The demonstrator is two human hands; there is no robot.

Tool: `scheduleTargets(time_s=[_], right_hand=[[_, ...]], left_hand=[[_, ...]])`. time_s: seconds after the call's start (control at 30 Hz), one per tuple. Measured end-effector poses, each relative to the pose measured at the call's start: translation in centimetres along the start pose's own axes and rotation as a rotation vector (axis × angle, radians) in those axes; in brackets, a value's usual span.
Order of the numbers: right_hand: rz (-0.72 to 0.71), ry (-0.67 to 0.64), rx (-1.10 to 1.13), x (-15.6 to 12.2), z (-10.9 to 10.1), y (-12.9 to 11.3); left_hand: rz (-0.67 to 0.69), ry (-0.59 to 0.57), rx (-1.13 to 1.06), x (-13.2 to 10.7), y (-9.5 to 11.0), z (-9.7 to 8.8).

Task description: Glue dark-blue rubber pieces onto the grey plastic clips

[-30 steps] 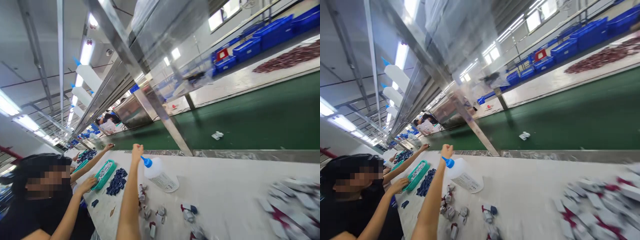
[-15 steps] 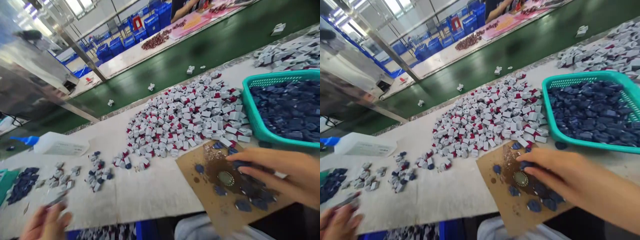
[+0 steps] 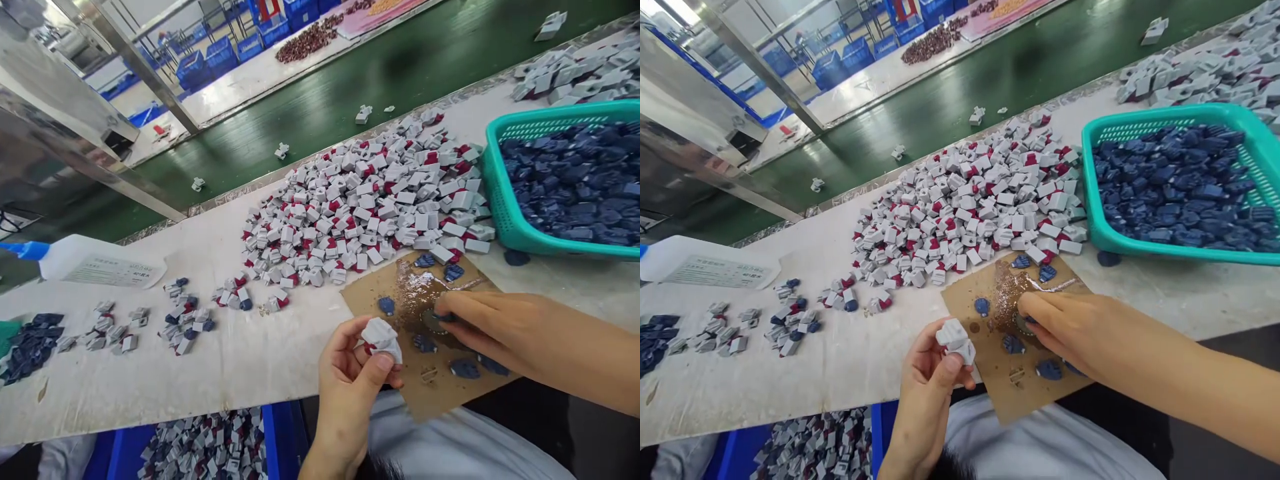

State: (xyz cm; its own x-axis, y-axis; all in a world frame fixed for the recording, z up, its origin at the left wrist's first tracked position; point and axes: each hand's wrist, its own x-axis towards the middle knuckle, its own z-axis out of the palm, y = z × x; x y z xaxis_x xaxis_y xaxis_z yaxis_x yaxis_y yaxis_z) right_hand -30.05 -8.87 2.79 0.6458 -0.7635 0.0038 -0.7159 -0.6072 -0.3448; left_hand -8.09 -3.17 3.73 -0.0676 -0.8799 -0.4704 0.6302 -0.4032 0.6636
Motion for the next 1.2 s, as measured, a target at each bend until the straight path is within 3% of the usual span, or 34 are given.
scheduleTargets(time_s=[0.23,0.43,0.53,0.63,0.8,0.9,1.0,1.2], right_hand=[[-0.039,-0.219,0.107,0.1,0.2,0.7],[-0.024,-0.277,0.159,-0.6,1.1,1.6],[-0.037,-0.235,0.175,-0.4,1.1,1.7],[0.023,-0.171,0.326,0.2,0.3,1.1],[0.345,0.064,0.968,0.7,-1.2,-1.6],[0.422,0.033,1.248,0.4,-1.4,-2.9],[0.419,0.012,1.284,0.1,-1.1,-3.4],[0.35,0.101,1.074,0.3,-1.0,-3.8]], left_hand=[[-0.047,0.056,-0.067,0.2,0.0,0.0],[-0.023,0.058,-0.105,0.5,-0.1,0.1],[-0.01,0.052,-0.099,0.6,-0.1,0.3],[0.013,0.06,-0.076,0.4,-0.3,0.5],[0.049,0.027,-0.043,0.2,-0.3,0.9],[0.03,-0.029,-0.058,0.0,-0.1,1.1],[0.028,-0.077,-0.067,-0.1,0.1,1.2],[0.041,-0.146,-0.087,0.1,-0.3,1.3]])
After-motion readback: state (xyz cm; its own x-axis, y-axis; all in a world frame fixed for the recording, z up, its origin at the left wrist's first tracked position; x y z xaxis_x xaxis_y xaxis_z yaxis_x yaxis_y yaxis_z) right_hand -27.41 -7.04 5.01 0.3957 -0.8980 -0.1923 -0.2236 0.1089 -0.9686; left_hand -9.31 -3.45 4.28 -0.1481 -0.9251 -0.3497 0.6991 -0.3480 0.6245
